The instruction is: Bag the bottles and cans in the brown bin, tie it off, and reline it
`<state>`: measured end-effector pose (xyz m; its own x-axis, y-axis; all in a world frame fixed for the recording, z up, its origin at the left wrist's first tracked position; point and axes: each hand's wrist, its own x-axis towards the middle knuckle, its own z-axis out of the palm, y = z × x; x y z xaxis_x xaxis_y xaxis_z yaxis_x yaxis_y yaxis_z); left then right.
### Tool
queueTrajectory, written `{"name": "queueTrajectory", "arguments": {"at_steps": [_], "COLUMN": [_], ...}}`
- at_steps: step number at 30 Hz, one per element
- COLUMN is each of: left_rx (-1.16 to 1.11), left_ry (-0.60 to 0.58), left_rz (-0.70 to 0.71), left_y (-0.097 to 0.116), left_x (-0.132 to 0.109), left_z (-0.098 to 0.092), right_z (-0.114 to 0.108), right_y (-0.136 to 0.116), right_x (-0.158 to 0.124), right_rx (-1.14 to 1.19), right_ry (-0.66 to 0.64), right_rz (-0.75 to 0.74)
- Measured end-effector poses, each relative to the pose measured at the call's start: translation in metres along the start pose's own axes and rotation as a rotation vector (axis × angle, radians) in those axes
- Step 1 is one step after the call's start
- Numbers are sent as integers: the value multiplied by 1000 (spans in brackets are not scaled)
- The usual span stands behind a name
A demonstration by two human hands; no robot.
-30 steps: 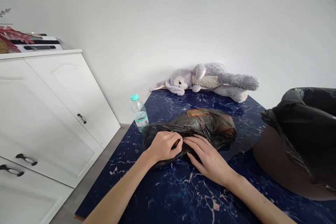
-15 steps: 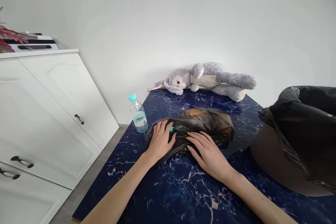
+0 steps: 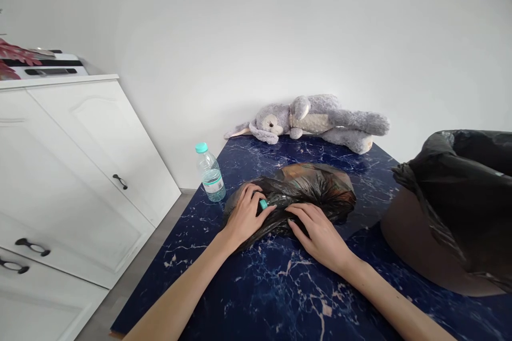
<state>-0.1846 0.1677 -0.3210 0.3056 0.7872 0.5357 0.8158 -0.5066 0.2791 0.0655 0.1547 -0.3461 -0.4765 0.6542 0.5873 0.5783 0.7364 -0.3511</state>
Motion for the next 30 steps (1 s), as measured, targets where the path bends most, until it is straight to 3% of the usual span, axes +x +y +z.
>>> {"name": "queueTrajectory", "arguments": {"at_steps": [9, 14, 21, 26, 30], "left_rx": [-155, -204, -249, -312, -382], "left_ry": [34, 116, 201, 125, -80], "left_rz": [-74, -24, 124, 221, 178], "left_y": [16, 23, 33, 35, 31], "left_x": [-1, -1, 0, 0, -3], "left_z": [-13, -17, -21, -19, -16], "right_z": [-8, -12, -14, -14, -16], "right_y": [-8, -14, -13, -3, -2], "right_x": [1, 1, 4, 4, 5], "right_rx": [-20, -46, -83, -74, -27], "right_ry": [120, 184, 153, 149, 237], "right_rz": [48, 3, -18, 33, 142]}}
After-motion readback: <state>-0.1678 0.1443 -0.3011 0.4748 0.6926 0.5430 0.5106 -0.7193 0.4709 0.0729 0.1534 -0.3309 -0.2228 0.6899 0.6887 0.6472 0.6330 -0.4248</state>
